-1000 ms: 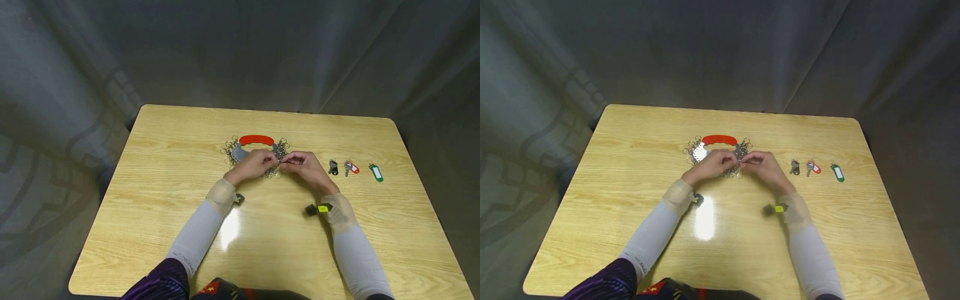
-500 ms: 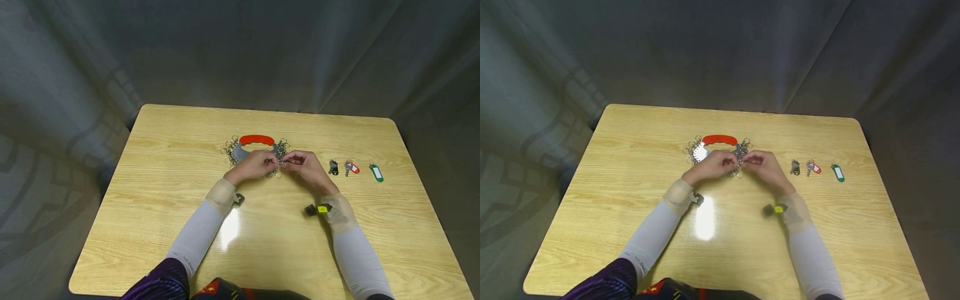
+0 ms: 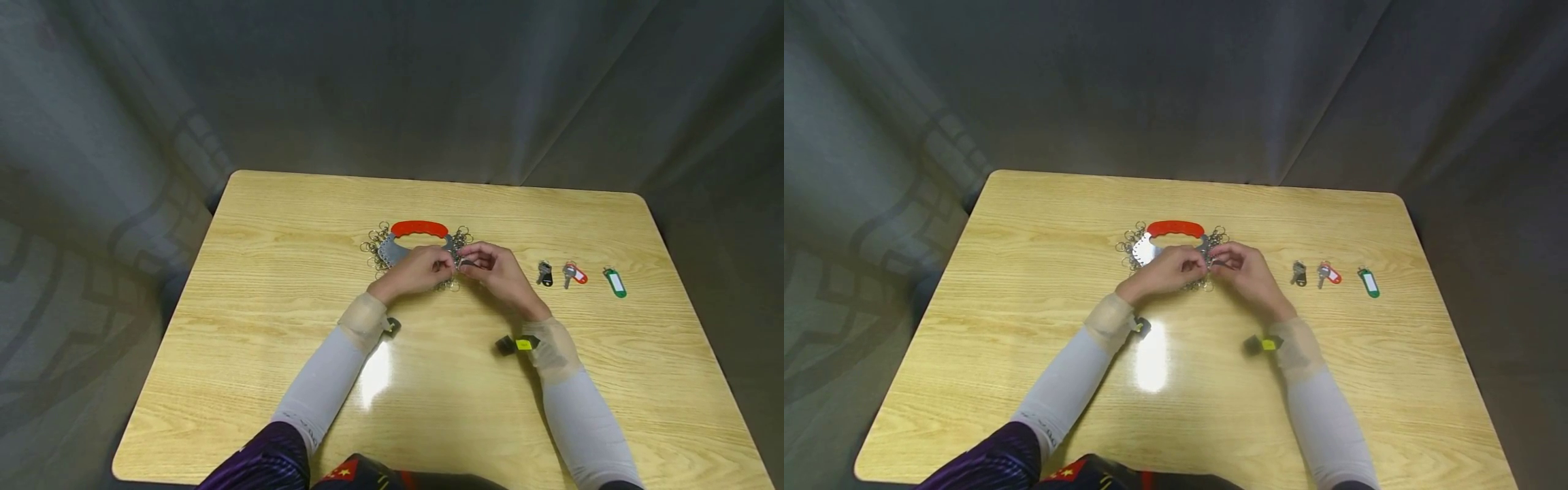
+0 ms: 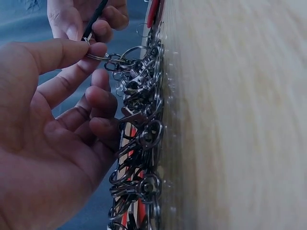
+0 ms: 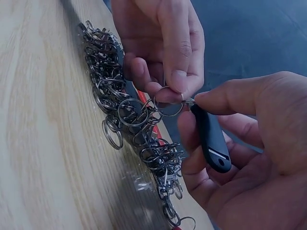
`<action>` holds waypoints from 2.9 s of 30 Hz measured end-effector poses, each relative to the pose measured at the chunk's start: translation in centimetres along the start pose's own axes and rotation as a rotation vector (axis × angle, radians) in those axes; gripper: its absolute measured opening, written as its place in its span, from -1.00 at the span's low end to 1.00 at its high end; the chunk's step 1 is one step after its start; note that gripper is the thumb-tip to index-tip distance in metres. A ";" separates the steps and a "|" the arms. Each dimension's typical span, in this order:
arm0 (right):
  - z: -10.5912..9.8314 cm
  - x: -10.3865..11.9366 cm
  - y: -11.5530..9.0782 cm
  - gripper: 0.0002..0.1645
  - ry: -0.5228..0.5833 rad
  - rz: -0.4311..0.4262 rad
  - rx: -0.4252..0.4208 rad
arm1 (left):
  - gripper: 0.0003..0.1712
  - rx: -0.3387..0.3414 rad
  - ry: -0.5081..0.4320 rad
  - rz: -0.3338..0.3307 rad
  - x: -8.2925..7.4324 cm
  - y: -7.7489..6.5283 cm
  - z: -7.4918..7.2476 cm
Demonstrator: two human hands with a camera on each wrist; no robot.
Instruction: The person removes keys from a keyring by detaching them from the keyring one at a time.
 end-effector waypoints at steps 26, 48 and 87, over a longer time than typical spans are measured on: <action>-0.7 -0.5 -0.1 -0.72 0.056 0.126 0.020 | -0.85 0.033 -0.085 0.010 0.3 -0.4 -0.1; -0.9 -0.5 -0.4 -0.72 0.051 0.081 0.065 | -0.82 0.063 -0.111 0.041 0.0 -0.4 -0.5; 0.2 1.7 -0.8 -0.81 -0.324 -0.333 -0.013 | -0.88 0.022 0.041 0.007 -0.1 -0.2 -0.2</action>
Point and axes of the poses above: each hand's wrist, its own y-axis towards the middle knuckle, its own z-axis out of the palm, x = y × z, the point moved 5 cm from there along y, towards the middle knuckle
